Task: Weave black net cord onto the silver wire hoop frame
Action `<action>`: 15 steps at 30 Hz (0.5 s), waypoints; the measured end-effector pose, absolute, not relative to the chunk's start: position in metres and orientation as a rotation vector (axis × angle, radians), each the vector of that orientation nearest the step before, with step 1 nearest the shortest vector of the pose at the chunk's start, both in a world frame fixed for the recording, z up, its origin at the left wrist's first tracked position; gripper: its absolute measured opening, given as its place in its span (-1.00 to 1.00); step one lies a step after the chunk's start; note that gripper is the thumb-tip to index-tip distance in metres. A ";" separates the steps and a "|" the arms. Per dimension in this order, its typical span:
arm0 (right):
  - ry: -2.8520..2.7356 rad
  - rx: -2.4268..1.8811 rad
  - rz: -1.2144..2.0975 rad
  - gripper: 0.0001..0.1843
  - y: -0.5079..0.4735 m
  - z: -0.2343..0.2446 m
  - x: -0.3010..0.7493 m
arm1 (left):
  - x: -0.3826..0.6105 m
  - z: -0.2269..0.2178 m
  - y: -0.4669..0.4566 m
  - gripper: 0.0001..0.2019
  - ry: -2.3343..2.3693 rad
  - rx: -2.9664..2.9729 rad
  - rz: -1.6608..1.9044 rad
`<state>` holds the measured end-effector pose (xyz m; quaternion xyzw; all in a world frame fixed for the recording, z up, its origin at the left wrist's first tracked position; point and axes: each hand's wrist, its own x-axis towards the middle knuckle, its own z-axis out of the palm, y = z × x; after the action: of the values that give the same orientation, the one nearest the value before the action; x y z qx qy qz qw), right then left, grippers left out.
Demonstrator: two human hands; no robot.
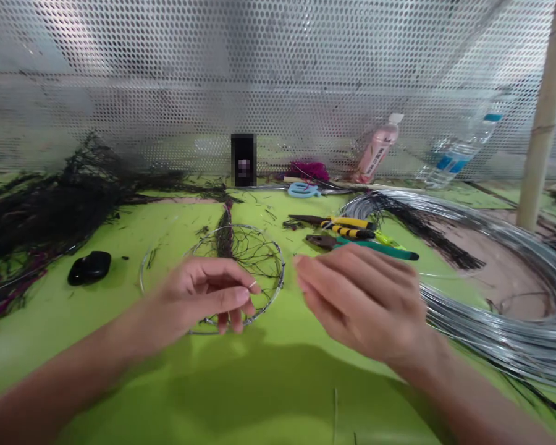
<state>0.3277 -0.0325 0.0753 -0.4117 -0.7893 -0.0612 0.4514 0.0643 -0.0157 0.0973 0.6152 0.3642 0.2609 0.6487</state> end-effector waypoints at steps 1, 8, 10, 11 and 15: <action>-1.976 -0.943 -0.225 -0.65 -0.038 0.075 0.322 | 0.065 0.095 -0.018 -0.89 0.802 1.404 0.576; -2.128 -0.725 -0.613 -0.70 -0.040 0.074 0.317 | 0.070 0.087 -0.027 -0.92 0.603 1.271 0.553; -2.112 -0.699 -0.568 -0.75 -0.039 0.075 0.314 | 0.073 0.087 -0.029 -0.92 0.566 1.228 0.568; -2.106 -0.694 -0.552 -0.76 -0.038 0.076 0.313 | 0.074 0.087 -0.029 -0.91 0.558 1.214 0.572; -2.103 -0.716 -0.428 -0.74 -0.037 0.075 0.310 | 0.074 0.088 -0.030 -0.92 0.617 1.248 0.513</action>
<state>0.3105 -0.0370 0.0755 -0.2863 -0.8412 -0.1712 0.4256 0.0739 -0.0296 0.0883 0.5685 0.2809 0.2335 0.7372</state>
